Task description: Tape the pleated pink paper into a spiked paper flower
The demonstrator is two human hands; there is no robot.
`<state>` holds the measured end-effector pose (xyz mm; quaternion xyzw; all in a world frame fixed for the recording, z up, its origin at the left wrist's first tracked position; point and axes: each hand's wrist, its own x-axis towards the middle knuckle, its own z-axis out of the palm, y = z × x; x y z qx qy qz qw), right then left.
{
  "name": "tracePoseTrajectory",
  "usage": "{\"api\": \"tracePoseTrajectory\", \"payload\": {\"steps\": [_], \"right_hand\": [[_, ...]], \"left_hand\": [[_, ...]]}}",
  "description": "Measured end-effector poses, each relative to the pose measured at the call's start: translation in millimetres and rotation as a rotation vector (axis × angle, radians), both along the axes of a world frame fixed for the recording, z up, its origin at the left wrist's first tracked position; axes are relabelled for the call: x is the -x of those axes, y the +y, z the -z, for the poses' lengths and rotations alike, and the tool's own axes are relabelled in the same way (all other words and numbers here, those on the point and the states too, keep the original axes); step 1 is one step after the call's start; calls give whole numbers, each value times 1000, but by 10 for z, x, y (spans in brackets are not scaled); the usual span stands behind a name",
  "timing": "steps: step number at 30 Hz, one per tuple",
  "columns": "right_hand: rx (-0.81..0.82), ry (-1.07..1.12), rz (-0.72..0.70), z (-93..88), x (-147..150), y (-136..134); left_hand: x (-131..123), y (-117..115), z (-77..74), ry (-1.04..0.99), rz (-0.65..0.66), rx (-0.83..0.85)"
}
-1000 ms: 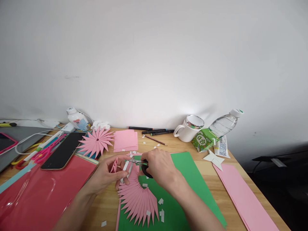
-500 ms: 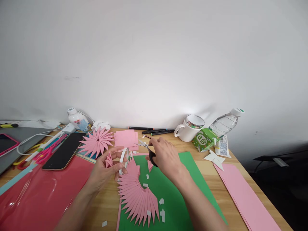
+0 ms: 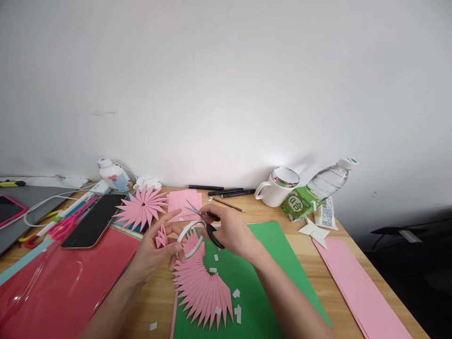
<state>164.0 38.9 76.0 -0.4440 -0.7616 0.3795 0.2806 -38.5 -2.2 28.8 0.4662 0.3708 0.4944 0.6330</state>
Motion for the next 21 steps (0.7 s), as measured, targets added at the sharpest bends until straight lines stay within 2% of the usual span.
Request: {"api": "tracePoseTrajectory", "payload": {"steps": [2, 4, 8, 13, 21], "right_hand": [[90, 163, -74, 62, 29, 43], [120, 222, -61, 118, 48, 81], [150, 242, 26, 179, 61, 121], [206, 274, 93, 204, 88, 124], [166, 299, 113, 260, 79, 151]], "left_hand": [[17, -5, 15, -42, 39, 1], [20, -8, 17, -66, 48, -9], [0, -11, -12, -50, -10, -52], [-2, -17, -41, -32, 11, -69], [5, -33, -51, -43, -33, -101]]}}
